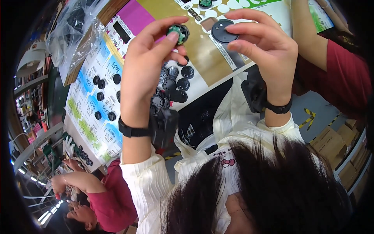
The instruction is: Manually assembling small black plastic components by fitting caps onto electronic bases.
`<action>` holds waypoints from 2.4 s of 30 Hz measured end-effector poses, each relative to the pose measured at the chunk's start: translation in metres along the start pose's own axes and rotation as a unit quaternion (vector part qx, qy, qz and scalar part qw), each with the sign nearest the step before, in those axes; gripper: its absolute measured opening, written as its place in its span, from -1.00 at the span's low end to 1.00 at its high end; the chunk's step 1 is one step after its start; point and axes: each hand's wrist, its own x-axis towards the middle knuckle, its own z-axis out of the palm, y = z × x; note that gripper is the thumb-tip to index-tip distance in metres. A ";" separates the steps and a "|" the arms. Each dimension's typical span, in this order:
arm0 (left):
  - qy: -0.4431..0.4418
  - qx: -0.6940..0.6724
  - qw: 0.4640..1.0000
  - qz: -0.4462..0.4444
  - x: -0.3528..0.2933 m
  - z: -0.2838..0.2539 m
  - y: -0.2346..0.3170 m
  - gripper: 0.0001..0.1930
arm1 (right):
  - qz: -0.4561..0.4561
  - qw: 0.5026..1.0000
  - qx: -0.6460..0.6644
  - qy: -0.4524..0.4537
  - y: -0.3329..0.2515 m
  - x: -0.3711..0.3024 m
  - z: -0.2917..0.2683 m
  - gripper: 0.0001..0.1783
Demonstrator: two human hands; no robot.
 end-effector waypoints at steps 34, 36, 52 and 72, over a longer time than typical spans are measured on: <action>-0.028 -0.276 0.957 0.078 -0.081 0.017 -0.013 -0.54 | -0.120 0.917 -0.314 -0.216 -0.053 0.000 0.027 -0.75; -0.033 -0.272 0.958 0.080 -0.080 0.018 -0.014 -0.51 | -0.095 0.974 -0.146 -0.147 -0.049 -0.007 0.028 -0.78; -0.032 -0.246 0.965 0.085 -0.081 0.016 -0.015 -0.47 | -0.072 0.968 -0.180 -0.159 -0.053 -0.009 0.031 -0.80; 0.237 -0.028 0.963 0.128 -0.085 0.033 -0.044 -0.92 | -0.287 0.936 -0.176 -0.099 0.020 -0.034 0.056 -0.65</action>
